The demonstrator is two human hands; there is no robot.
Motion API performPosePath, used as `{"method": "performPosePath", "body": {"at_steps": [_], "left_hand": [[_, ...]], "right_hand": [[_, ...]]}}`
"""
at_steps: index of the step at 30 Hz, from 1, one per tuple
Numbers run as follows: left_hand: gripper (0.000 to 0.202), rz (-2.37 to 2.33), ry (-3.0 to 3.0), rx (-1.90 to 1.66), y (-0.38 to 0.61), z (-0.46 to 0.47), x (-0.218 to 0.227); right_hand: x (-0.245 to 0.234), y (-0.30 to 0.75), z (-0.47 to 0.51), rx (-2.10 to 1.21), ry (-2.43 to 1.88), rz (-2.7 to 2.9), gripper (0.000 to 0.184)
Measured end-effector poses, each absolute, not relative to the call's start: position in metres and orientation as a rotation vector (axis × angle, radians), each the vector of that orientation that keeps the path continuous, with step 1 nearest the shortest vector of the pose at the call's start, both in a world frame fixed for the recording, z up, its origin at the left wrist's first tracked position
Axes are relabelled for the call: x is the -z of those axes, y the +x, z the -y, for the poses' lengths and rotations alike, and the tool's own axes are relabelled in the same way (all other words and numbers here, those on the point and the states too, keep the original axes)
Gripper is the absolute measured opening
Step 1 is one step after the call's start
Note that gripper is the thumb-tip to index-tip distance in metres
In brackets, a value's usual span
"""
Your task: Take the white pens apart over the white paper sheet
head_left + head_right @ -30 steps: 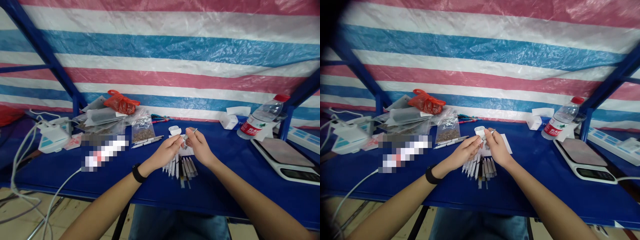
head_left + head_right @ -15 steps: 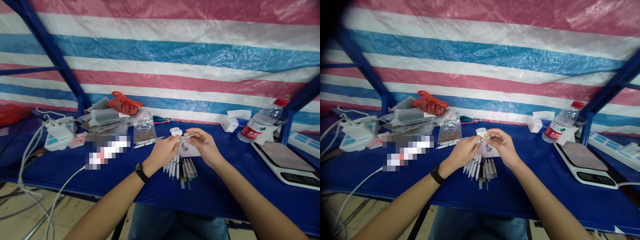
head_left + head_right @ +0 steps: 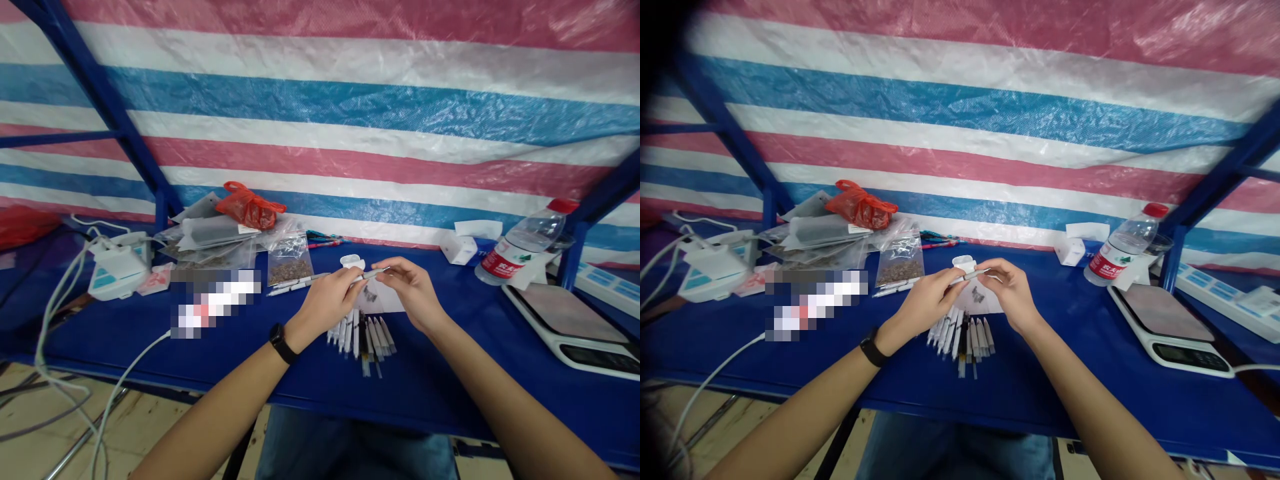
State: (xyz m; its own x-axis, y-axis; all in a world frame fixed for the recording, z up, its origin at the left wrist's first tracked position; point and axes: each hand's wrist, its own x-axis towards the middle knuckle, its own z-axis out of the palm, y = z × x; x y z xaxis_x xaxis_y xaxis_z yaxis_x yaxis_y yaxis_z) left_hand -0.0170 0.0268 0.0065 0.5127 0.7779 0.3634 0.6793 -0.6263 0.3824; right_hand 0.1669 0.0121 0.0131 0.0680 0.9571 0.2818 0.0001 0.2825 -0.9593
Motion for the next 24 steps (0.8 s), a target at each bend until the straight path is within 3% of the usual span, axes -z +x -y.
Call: {"method": "performPosePath", "body": {"at_steps": [6,11,24], "left_hand": [[0.022,-1.239,2.558,-0.790,-0.0175,-0.0269,-0.0050],[0.022,-1.238,2.553,-0.776,-0.0184,-0.0277,-0.0063],[0.032,-1.327,2.675,-0.572,-0.0179,-0.0257,-0.0137]], "right_hand": [[-0.0121,0.1669,-0.0133,-0.956,-1.093,1.237,0.032],[-0.0117,0.1695,-0.0141,-0.912,-1.042,1.319,0.023],[-0.0141,0.1712,-0.0145,-0.901,-1.043,1.296,0.035]]}}
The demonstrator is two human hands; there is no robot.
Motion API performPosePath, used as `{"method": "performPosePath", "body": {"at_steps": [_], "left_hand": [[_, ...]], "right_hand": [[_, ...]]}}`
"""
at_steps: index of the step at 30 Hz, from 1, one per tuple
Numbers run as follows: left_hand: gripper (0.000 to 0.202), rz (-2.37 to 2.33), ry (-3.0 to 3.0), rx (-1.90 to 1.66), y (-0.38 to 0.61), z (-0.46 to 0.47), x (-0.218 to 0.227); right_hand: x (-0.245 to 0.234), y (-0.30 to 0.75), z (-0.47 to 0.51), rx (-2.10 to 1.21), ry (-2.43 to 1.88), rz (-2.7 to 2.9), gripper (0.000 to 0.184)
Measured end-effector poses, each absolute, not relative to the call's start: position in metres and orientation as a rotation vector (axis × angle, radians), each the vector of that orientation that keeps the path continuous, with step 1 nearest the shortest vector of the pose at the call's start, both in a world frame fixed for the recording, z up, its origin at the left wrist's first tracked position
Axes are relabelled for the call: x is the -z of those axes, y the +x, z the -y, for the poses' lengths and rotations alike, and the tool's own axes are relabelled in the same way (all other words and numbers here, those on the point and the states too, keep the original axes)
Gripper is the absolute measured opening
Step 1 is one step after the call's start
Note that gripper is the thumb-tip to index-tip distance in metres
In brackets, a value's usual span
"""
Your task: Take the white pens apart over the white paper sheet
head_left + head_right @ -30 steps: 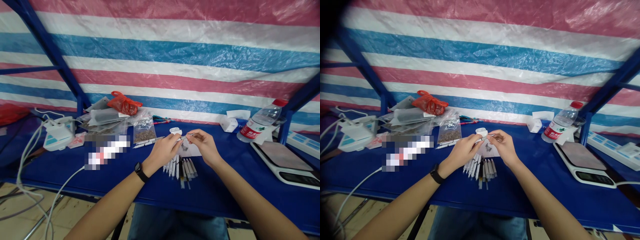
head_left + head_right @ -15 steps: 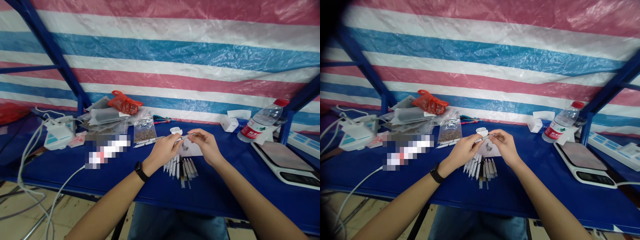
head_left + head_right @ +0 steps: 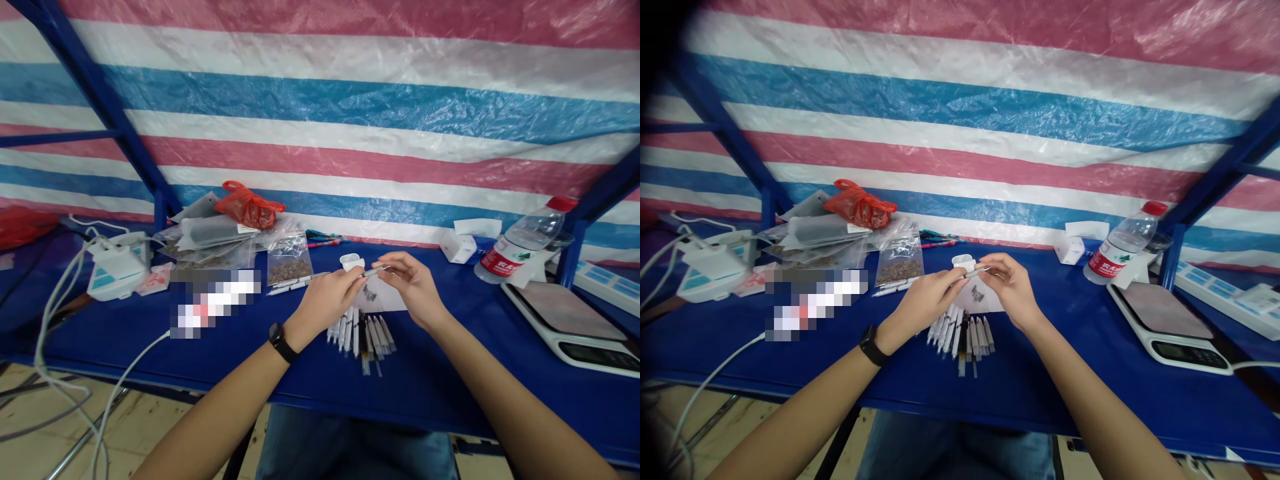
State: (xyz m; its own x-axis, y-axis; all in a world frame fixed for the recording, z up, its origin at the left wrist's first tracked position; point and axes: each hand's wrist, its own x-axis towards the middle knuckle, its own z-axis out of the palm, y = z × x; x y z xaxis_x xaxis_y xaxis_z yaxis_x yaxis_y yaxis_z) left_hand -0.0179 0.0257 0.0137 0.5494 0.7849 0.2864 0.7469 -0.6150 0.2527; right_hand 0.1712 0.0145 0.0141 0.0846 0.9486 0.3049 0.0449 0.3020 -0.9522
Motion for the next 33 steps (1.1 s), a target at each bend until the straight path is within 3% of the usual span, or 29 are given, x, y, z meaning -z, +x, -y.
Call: {"method": "performPosePath", "body": {"at_steps": [33], "left_hand": [[0.030,-1.304,2.642,-0.610,-0.0193,-0.0262,-0.0131]], "right_hand": [[-0.0157,0.1782,-0.0188,-1.038,-1.056,1.167,0.041]]}}
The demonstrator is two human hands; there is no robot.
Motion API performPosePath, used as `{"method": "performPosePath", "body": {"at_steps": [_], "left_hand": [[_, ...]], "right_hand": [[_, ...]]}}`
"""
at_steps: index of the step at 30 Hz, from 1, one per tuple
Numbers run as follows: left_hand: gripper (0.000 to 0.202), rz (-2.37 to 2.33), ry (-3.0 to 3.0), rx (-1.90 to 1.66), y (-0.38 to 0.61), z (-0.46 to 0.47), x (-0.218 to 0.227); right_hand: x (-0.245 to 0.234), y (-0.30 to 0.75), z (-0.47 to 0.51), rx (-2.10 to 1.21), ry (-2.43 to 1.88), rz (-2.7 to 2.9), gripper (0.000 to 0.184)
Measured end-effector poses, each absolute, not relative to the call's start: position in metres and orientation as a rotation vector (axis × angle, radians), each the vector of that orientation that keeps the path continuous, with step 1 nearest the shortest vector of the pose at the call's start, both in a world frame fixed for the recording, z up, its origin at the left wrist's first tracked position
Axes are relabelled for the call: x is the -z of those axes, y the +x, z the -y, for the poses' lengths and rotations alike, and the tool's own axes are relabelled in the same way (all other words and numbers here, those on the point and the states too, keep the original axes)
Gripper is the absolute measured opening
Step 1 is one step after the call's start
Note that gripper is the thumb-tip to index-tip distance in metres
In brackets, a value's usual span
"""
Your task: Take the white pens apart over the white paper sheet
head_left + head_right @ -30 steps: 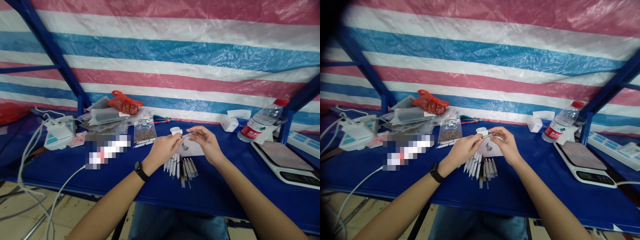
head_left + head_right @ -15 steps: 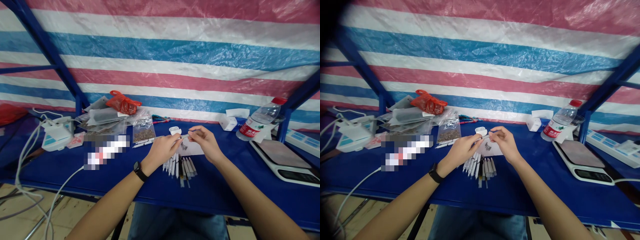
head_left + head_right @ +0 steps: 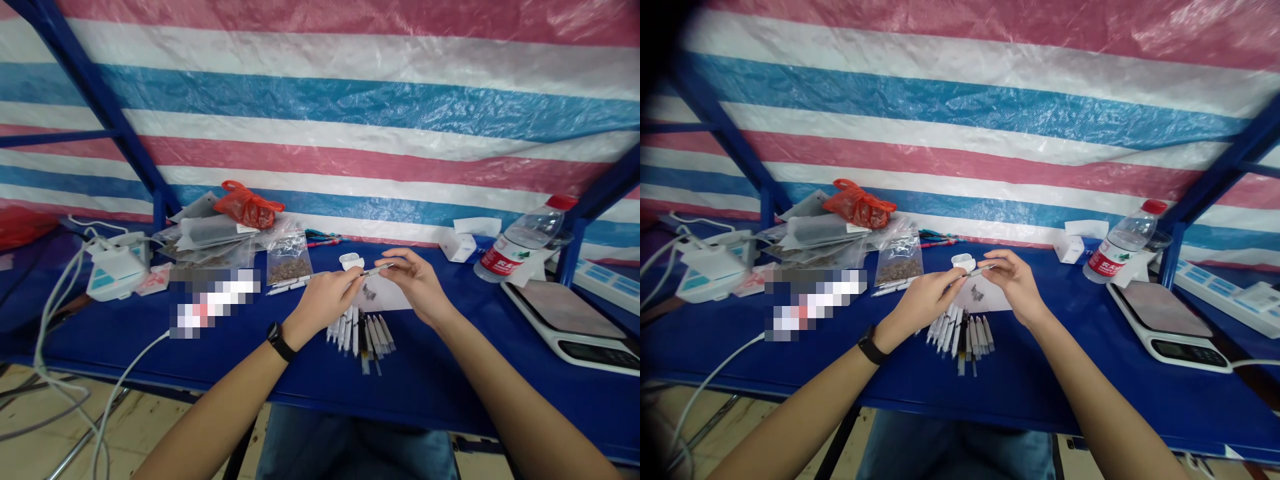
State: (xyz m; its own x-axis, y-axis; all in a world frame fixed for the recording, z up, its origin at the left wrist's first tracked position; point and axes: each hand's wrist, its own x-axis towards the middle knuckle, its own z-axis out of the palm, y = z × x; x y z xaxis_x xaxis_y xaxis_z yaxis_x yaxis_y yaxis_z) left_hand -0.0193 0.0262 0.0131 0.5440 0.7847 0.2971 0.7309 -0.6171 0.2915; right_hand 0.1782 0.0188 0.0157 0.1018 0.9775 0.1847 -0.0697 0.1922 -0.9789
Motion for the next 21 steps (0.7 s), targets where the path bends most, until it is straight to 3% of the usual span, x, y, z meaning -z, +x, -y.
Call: {"method": "performPosePath", "body": {"at_steps": [12,21], "left_hand": [[0.031,-1.291,2.616,-0.663,-0.021,-0.026,-0.014],[0.031,-1.305,2.620,-0.654,-0.021,-0.026,-0.015]], "right_hand": [[-0.019,0.195,-0.031,-0.836,-1.018,0.824,0.031],[-0.024,0.195,-0.022,-1.043,-1.108,1.428,0.044]]}}
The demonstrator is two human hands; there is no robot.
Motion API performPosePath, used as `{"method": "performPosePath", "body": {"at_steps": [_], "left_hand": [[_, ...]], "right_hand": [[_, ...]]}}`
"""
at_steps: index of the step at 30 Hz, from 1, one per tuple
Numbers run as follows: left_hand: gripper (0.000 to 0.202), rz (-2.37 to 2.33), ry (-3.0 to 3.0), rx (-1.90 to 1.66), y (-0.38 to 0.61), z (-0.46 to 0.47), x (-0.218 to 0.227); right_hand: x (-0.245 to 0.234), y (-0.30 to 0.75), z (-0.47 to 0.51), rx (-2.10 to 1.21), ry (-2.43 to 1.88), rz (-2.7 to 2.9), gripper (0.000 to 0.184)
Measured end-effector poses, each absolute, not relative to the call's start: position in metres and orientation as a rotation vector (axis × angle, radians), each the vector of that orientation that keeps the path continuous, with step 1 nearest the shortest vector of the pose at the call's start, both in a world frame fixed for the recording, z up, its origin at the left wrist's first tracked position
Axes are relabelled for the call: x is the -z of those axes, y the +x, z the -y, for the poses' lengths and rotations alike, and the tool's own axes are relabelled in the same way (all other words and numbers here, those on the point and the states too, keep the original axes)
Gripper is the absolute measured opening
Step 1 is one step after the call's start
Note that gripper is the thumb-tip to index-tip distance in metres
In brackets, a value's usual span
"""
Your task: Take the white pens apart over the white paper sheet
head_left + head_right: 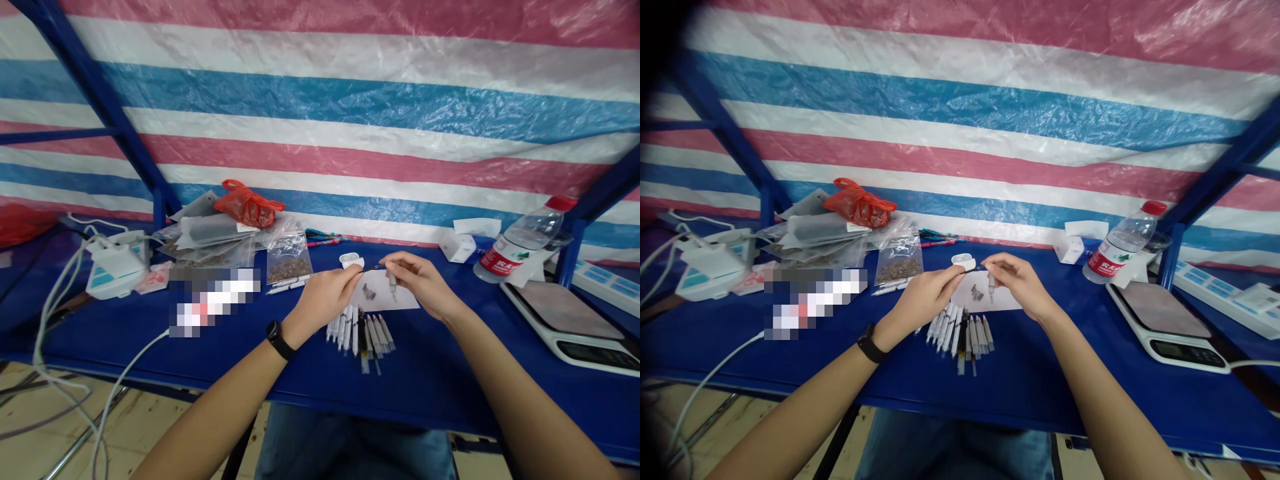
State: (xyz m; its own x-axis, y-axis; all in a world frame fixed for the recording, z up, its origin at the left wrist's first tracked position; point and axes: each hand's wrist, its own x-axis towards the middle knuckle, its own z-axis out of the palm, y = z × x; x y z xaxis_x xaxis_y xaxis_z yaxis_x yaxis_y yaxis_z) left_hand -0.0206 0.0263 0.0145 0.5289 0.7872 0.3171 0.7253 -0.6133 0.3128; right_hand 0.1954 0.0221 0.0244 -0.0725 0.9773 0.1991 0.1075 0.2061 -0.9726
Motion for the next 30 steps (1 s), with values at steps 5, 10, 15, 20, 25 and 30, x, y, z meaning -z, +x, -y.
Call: {"method": "performPosePath", "body": {"at_steps": [5,10,15,20,25,30], "left_hand": [[0.031,-1.303,2.648,-0.635,-0.020,-0.027,-0.013],[0.031,-1.379,2.668,-0.579,-0.020,-0.028,-0.011],[0.033,-1.452,2.645,-0.529,-0.021,-0.030,-0.014],[0.035,-1.497,2.621,-0.594,-0.022,-0.029,-0.016],[0.037,-1.481,2.654,-0.651,-0.023,-0.031,-0.011],[0.038,-1.435,2.670,-0.695,-0.022,-0.030,-0.010]], "right_hand": [[-0.020,0.190,-0.024,-0.931,-1.138,1.454,0.048],[-0.016,0.190,-0.026,-0.929,-1.164,1.408,0.052],[-0.012,0.195,-0.030,-0.909,-1.189,1.361,0.050],[-0.016,0.204,-0.022,-0.660,-1.131,1.346,0.037],[-0.029,0.194,0.011,-0.476,-1.062,1.227,0.015],[-0.054,0.205,0.098,-0.931,-1.000,1.243,0.015]]}}
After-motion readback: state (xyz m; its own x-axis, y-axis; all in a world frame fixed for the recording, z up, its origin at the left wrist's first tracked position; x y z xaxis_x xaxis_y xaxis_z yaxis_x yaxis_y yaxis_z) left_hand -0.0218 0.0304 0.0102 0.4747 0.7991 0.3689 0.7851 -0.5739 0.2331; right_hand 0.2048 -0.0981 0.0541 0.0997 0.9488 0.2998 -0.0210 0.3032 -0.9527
